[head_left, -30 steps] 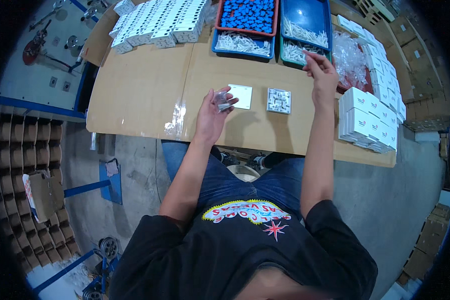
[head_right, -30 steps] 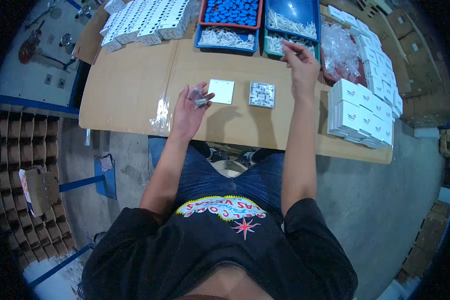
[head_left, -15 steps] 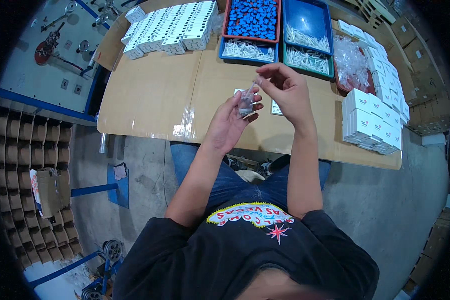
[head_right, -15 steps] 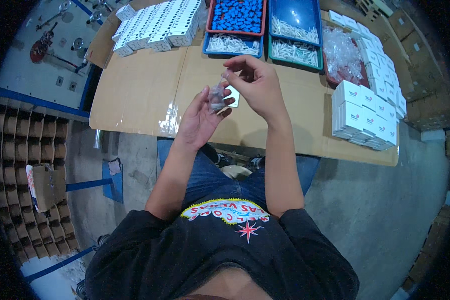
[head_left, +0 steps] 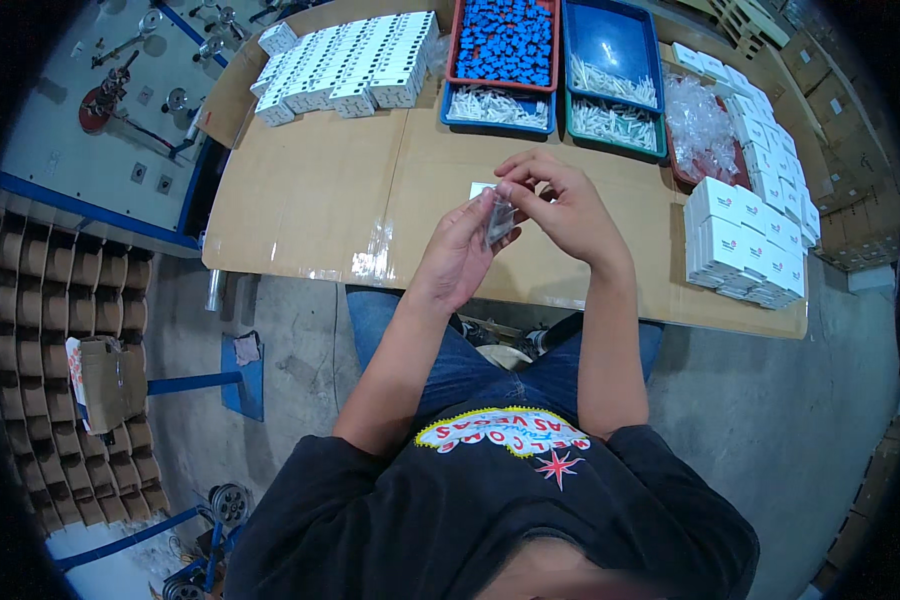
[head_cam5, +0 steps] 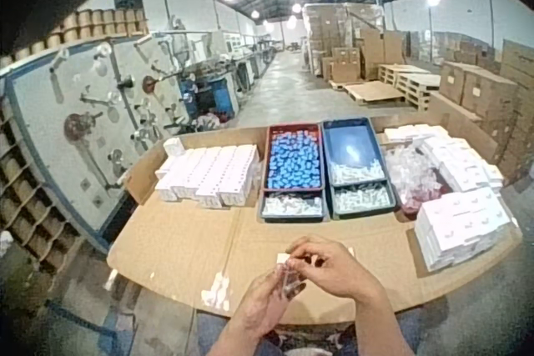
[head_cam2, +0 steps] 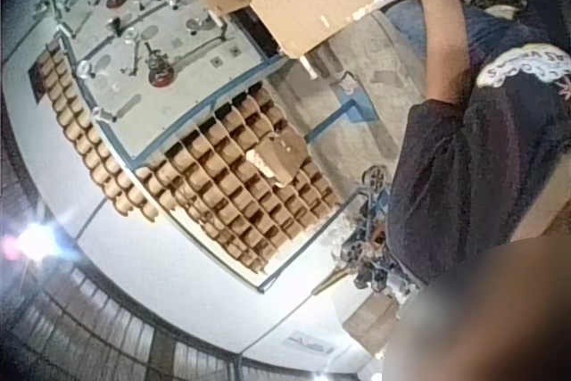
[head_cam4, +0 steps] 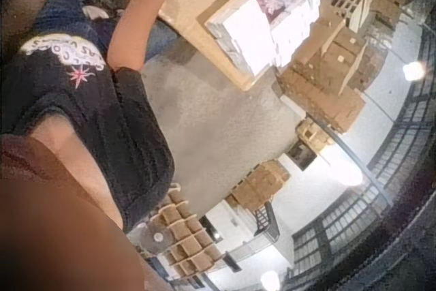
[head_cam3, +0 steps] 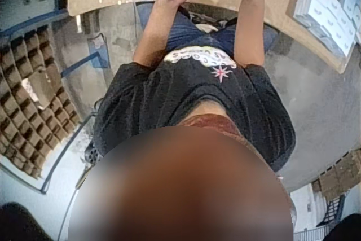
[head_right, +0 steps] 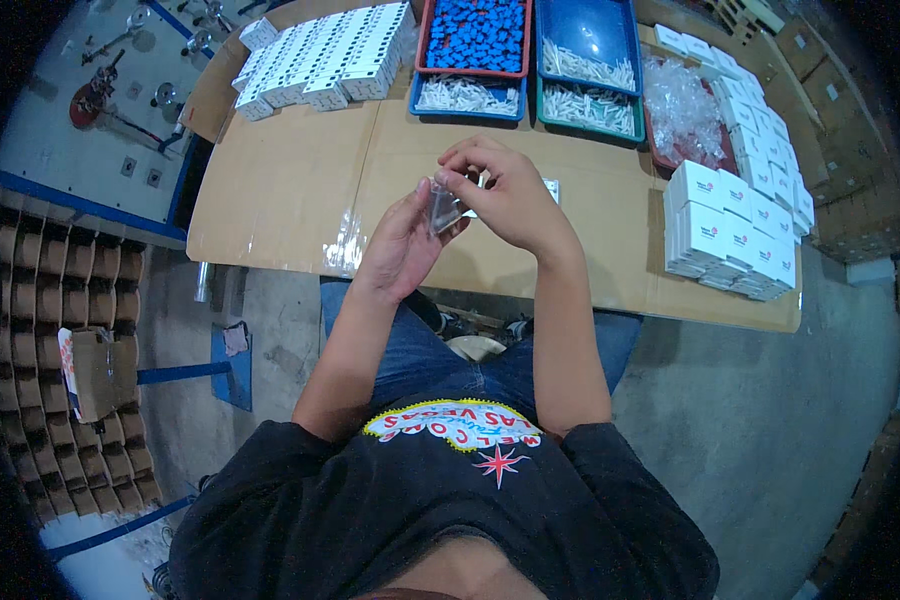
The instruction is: Assemble a small electronic component kit including circuit boards, spacers, and casing parts.
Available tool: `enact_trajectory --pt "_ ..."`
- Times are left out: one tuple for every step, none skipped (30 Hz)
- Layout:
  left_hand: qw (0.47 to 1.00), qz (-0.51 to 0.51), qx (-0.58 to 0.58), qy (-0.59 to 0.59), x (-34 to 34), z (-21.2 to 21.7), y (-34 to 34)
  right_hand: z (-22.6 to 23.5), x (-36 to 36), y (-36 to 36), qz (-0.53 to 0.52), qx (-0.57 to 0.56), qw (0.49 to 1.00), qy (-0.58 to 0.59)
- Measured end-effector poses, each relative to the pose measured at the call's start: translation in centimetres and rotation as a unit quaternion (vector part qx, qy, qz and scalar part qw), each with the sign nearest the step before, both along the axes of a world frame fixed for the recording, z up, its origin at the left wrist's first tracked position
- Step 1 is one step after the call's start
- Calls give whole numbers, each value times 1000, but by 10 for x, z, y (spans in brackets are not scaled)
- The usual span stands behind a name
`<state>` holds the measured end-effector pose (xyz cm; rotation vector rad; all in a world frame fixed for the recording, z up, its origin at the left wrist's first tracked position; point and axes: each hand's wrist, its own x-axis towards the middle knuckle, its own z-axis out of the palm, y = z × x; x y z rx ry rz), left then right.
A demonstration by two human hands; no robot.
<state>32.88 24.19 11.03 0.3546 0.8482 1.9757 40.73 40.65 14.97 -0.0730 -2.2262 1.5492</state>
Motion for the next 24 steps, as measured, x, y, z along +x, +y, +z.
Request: enact_trajectory --pt "1000 -1 -1 1 0 3 0 1 1 0 -1 -1 1000 1" --pt "1000 5 -22 4 2 8 -1 5 3 1 12 3 1000 -20" --pt "999 10 -44 8 2 13 -1 9 5 1 24 7 999 -42" --pt "999 10 -45 9 2 15 -2 14 8 1 24 6 999 -40" --pt "999 4 -43 9 1 18 -2 19 12 2 33 33 998 -42" --pt "999 -1 -41 10 0 19 -3 21 15 2 42 60 996 -42" --pt "999 -4 -39 14 -1 20 -2 21 18 5 39 62 997 -40" --pt "999 -24 -36 21 0 19 -3 21 20 8 36 62 996 -58" --pt "998 -45 -33 28 1 19 -3 20 22 9 32 63 995 -76" --pt "998 -49 -30 33 3 21 -2 20 23 10 27 65 995 -71" --pt "994 -24 -73 78 6 25 0 20 23 9 16 39 997 -58" --pt "986 1 -115 123 10 29 1 20 25 8 5 12 999 -44" --pt "981 40 -133 134 20 34 -3 20 30 5 0 37 998 -48" --pt "982 36 -131 135 17 34 -1 23 29 6 -5 39 998 -48" --pt "976 54 -132 167 14 34 0 27 27 7 1 24 998 -62" --pt "968 75 -138 197 12 34 -3 30 27 6 11 6 997 -78" --pt "964 73 -142 211 9 29 -2 31 28 6 10 4 997 -80" --pt "965 72 -144 209 11 29 -3 33 30 6 6 1 996 -93" --pt "963 92 -141 211 13 32 -1 33 30 7 2 -1 995 -104" --pt "961 112 -138 214 15 34 1 33 29 7 2 -1 994 -105" --pt "961 112 -139 213 17 37 2 33 28 6 -9 -10 996 -84" --pt "961 135 -132 203 19 41 4 34 27 5 -20 -20 998 -61" --pt "960 157 -126 194 20 44 4 34 26 3 -18 -20 998 -61" --pt "960 159 -126 194 20 45 3 35 25 1 -13 -48 998 -44"
